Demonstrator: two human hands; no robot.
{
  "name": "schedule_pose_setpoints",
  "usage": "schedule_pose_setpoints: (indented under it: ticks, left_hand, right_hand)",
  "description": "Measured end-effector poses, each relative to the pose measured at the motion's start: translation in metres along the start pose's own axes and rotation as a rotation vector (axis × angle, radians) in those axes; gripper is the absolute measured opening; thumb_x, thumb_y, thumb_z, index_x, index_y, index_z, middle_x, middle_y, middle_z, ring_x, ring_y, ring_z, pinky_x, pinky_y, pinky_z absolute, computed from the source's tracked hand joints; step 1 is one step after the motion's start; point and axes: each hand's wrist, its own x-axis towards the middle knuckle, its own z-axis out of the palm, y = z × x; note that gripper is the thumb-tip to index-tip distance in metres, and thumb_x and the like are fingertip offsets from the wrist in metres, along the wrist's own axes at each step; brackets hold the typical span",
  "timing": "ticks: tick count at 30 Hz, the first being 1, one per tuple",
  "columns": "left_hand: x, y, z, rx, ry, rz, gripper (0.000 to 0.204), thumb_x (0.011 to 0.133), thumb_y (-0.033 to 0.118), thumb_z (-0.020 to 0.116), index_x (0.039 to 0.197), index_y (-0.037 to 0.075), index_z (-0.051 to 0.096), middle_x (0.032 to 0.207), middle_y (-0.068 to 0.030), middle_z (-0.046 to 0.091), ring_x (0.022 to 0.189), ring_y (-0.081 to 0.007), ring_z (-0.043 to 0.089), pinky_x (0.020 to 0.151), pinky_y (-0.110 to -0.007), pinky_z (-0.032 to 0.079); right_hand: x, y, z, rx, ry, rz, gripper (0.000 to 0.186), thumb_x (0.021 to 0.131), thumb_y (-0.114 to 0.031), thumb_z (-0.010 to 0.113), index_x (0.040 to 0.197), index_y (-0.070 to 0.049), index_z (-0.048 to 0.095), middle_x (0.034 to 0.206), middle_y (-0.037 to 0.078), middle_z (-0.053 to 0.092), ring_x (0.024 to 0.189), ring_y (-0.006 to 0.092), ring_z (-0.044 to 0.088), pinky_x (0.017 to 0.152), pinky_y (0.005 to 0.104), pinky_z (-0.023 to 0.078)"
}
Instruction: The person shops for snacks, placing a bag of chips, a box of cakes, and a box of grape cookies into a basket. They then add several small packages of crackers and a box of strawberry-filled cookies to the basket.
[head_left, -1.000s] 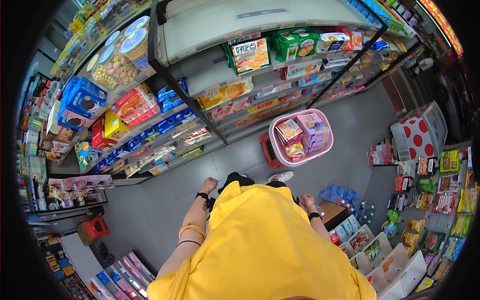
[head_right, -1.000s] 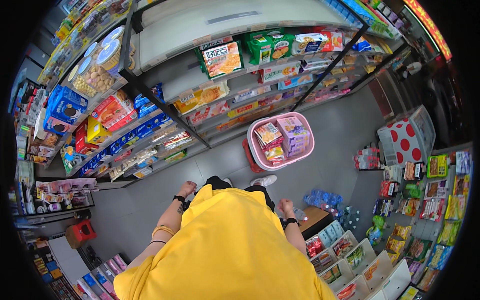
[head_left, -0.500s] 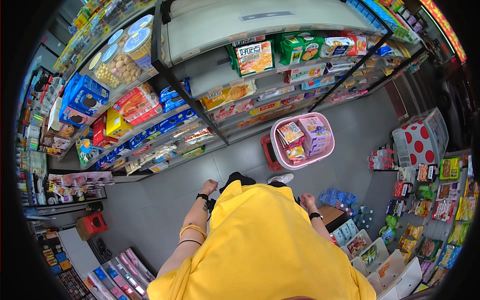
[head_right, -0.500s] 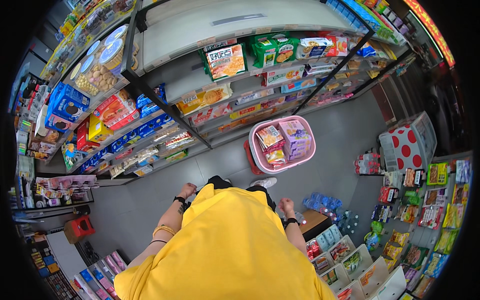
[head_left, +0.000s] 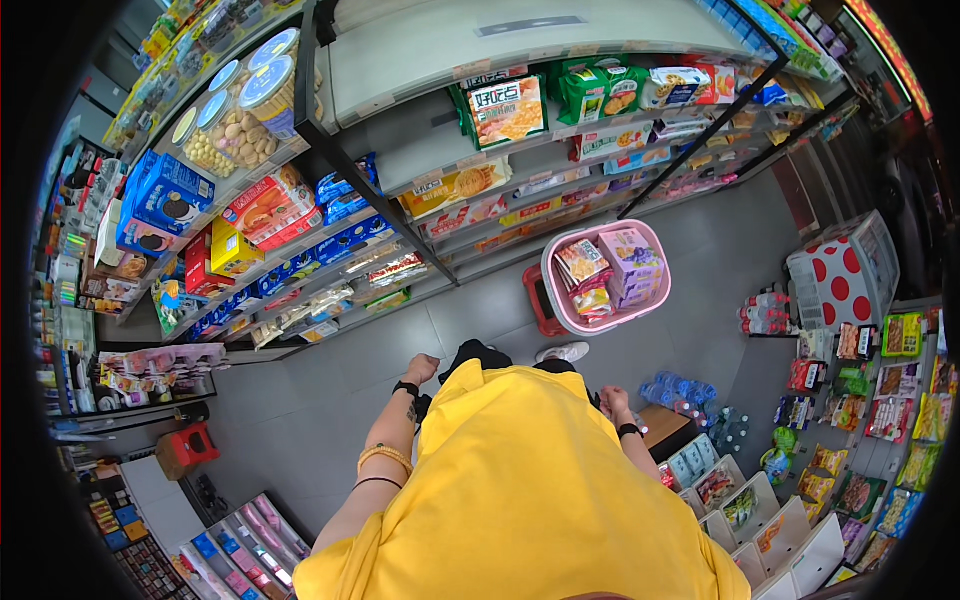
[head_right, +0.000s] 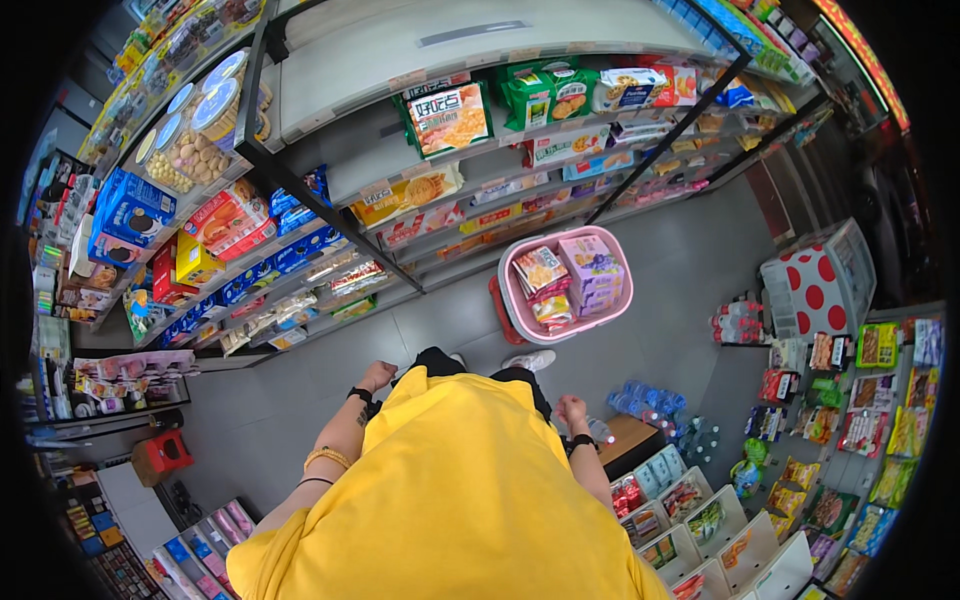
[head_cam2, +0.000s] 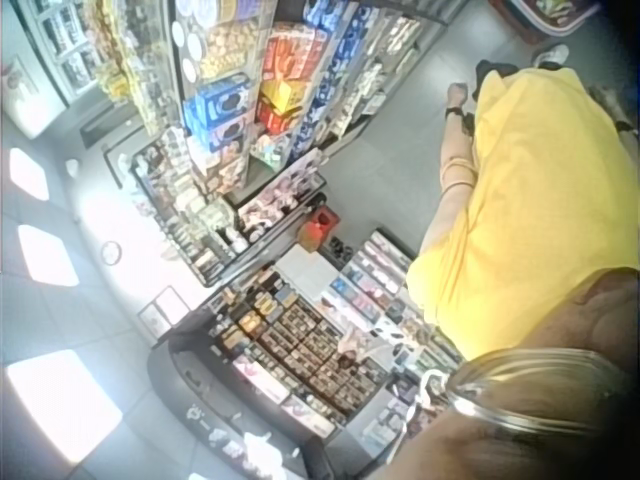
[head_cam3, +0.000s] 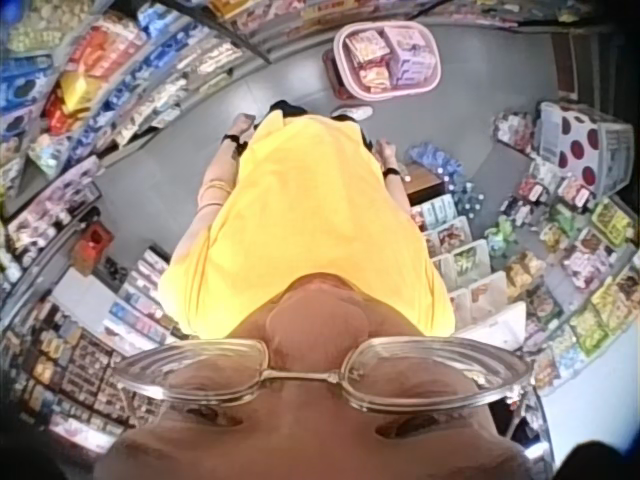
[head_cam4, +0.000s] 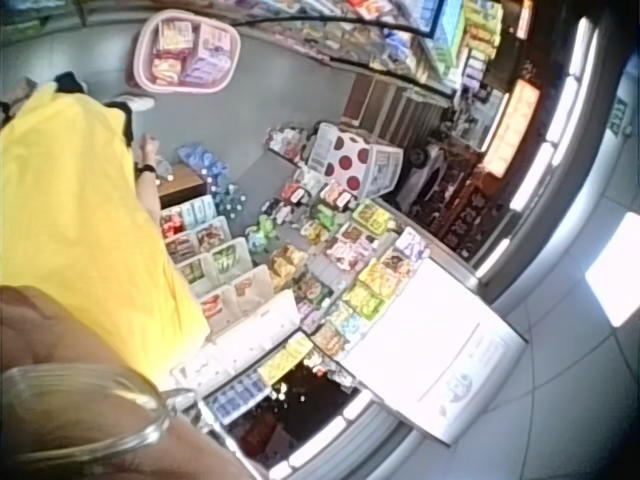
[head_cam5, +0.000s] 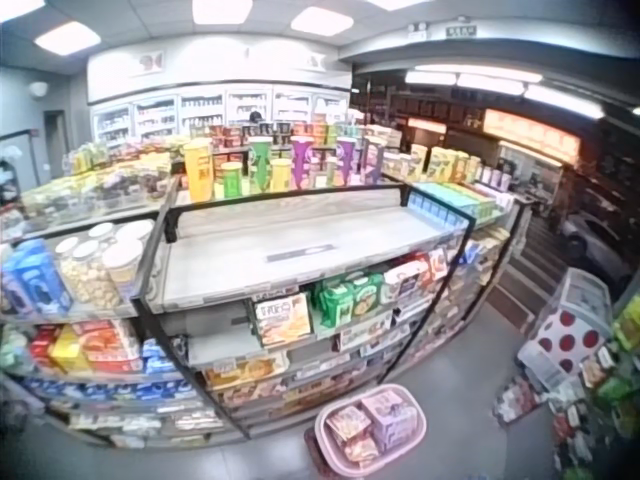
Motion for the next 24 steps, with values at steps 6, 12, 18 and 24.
schedule_pose_setpoints:
  ticks: [6,12,18,24]
  left_hand:
    - [-0.012,0.001,-0.002,0.028,-0.013,-0.012,0.035,0.081,0.034,0.058,0.092,0.003,0.07,0.09,-0.0184,0.068,0.092,-0.0312,0.065,0.084,-0.036,0.049]
    - [-0.013,0.002,-0.001,0.048,-0.038,-0.012,0.036,0.079,0.032,0.059,0.094,0.002,0.07,0.099,-0.0199,0.067,0.097,-0.0321,0.063,0.086,-0.036,0.048]
    - [-0.003,-0.004,0.002,-0.08,-0.022,-0.025,0.033,0.079,0.03,0.061,0.098,0.005,0.07,0.102,-0.0164,0.067,0.1,-0.0297,0.063,0.089,-0.035,0.047]
    - [0.008,-0.015,0.011,-0.132,-0.037,-0.028,0.031,0.078,0.028,0.062,0.097,0.005,0.07,0.1,-0.0146,0.068,0.098,-0.0269,0.064,0.087,-0.034,0.048]
  right_hand:
    - [-0.009,-0.002,0.002,-0.006,0.007,-0.007,0.007,0.083,-0.013,0.056,0.089,-0.01,0.057,0.067,0.0,0.054,0.048,0.0104,0.048,0.039,0.024,0.039]
    - [-0.01,0.002,0.0,0.009,0.026,0.003,0.008,0.082,-0.011,0.055,0.089,-0.01,0.057,0.062,-0.001,0.052,0.044,0.0103,0.046,0.037,0.0242,0.038]
    - [-0.009,0.003,0.001,0.028,0.026,0.011,0.01,0.08,-0.008,0.056,0.09,-0.009,0.056,0.06,-0.001,0.051,0.043,0.0094,0.045,0.036,0.0233,0.036]
    - [-0.01,0.002,0.002,0.034,0.038,0.0,0.011,0.079,-0.007,0.056,0.09,-0.009,0.054,0.059,-0.001,0.049,0.041,0.0084,0.042,0.034,0.023,0.034]
